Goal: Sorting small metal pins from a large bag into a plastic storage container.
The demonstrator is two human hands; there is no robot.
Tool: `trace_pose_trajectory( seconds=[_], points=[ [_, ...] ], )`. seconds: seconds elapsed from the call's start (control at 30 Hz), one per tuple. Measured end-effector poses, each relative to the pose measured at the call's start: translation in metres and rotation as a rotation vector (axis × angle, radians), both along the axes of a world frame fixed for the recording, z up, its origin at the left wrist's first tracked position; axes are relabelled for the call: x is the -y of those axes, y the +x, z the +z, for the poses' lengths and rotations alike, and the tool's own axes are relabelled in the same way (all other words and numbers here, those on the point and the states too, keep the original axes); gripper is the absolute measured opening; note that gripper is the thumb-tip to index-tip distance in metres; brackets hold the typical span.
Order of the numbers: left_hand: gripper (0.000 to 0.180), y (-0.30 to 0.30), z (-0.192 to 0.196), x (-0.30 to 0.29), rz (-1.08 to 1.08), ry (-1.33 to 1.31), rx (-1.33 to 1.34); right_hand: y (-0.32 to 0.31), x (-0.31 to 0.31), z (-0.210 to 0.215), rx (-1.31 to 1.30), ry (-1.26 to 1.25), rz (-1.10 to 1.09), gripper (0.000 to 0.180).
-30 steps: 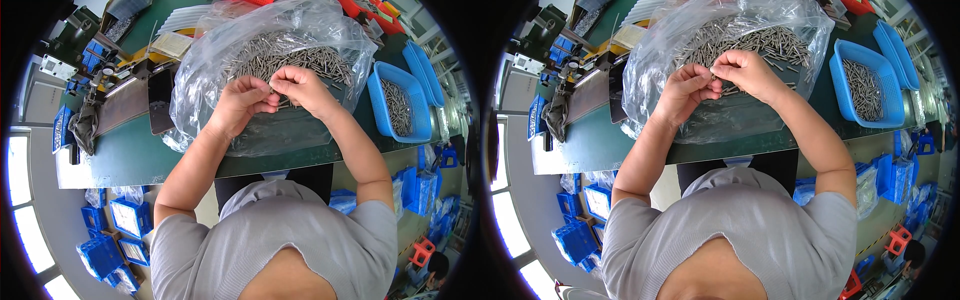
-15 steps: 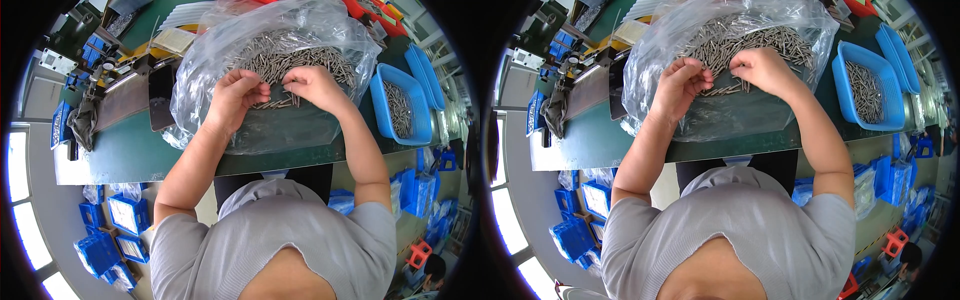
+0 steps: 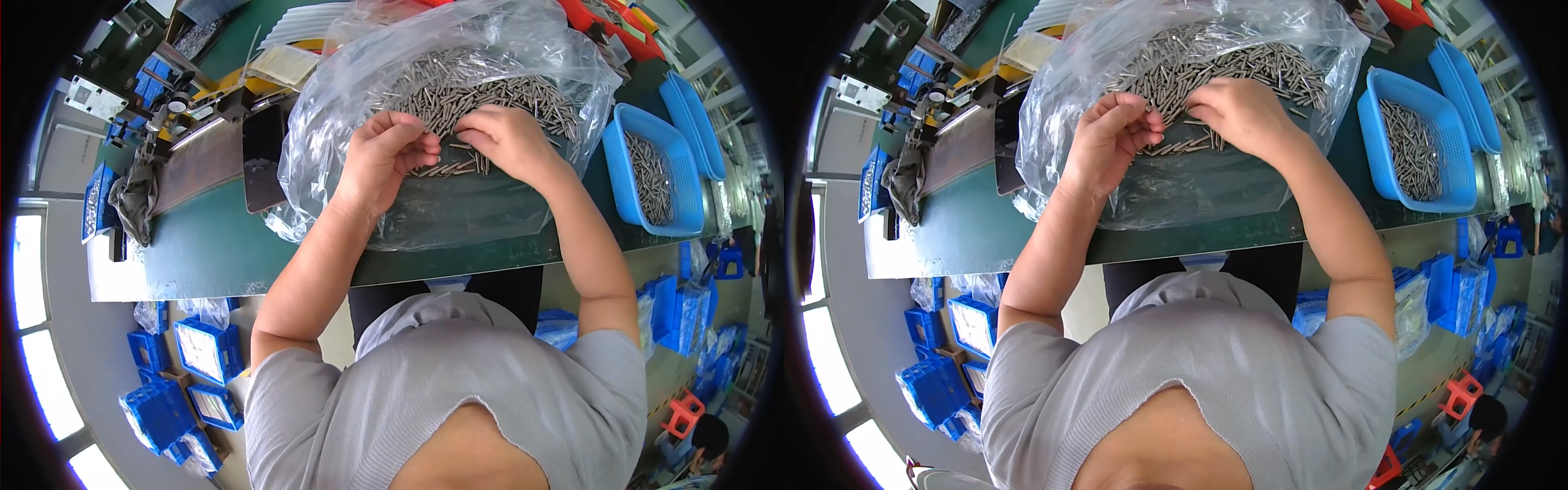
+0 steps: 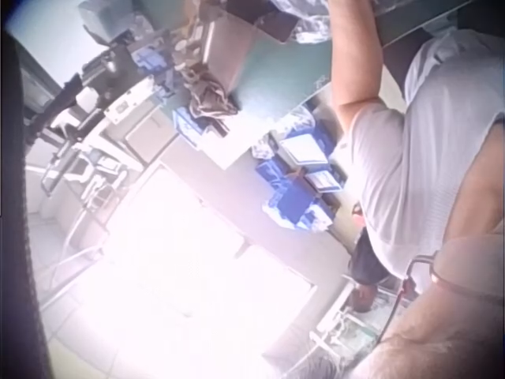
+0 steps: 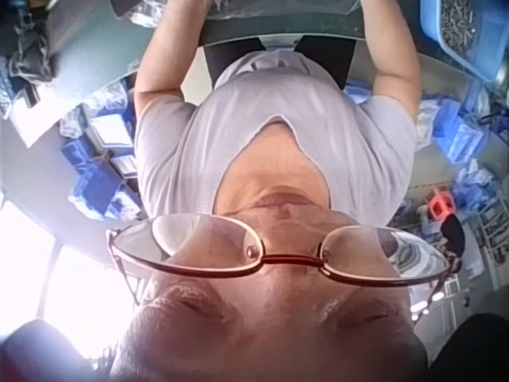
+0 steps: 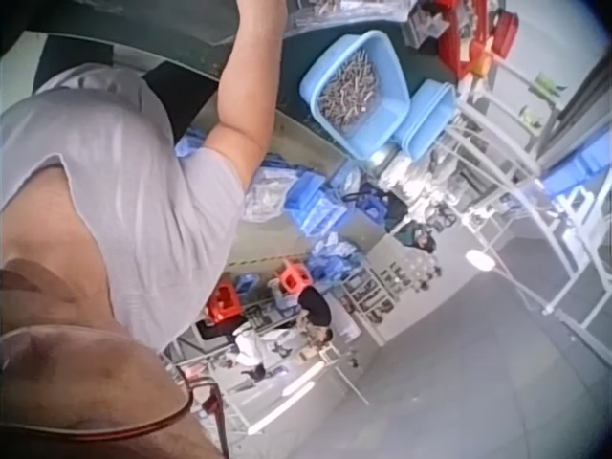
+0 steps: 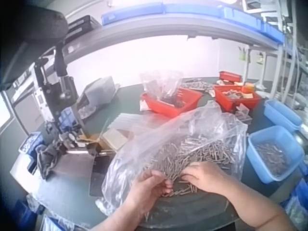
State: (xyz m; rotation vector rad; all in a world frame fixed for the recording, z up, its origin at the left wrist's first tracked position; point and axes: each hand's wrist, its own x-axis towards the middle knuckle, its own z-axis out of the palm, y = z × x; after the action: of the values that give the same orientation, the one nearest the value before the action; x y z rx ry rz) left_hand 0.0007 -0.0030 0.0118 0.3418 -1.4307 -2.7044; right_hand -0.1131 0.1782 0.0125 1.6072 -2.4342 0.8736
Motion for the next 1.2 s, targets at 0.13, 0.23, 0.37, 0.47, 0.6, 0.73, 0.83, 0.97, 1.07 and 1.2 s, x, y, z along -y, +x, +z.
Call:
trace_pose_trajectory(
  seconds=[0.13,0.23,0.37,0.47,0.6,0.73,0.83,0.97,1.07,1.2],
  points=[
    [0.009,0.0,0.0,0.001,0.001,0.002,-0.001,0.0,-0.005,0.009,0.172,0.185,0.018,0.015],
    [0.009,0.0,0.0,0.0,-0.011,0.006,-0.002,0.003,-0.002,0.0,0.075,0.161,0.013,0.012],
    [0.009,-0.001,-0.001,0.0,-0.015,0.0,-0.005,0.01,0.002,0.001,-0.071,0.194,-0.013,0.01],
    [0.009,-0.001,-0.001,-0.001,-0.015,-0.009,0.033,0.007,0.001,-0.002,-0.067,0.179,-0.018,0.012],
    [0.009,-0.001,-0.002,0.0,-0.065,-0.023,0.027,0.003,-0.003,0.01,0.423,0.014,0.007,0.011],
    [0.01,-0.002,-0.003,-0.002,-0.174,-0.087,0.016,0.006,-0.006,0.021,0.694,-0.002,0.076,0.01],
    [0.01,-0.002,-0.002,-0.005,-0.202,-0.131,0.014,0.008,-0.005,0.021,0.727,0.005,0.093,0.01],
    [0.011,-0.001,0.001,-0.008,-0.202,-0.199,-0.001,0.006,-0.006,0.021,0.736,0.024,0.095,0.009],
    [0.012,0.0,0.0,-0.007,-0.204,-0.234,-0.003,0.007,-0.006,0.021,0.72,0.032,0.111,0.01],
    [0.012,0.0,0.0,-0.008,-0.197,-0.246,0.002,0.008,-0.002,0.019,0.7,-0.055,0.102,0.011]
  ],
)
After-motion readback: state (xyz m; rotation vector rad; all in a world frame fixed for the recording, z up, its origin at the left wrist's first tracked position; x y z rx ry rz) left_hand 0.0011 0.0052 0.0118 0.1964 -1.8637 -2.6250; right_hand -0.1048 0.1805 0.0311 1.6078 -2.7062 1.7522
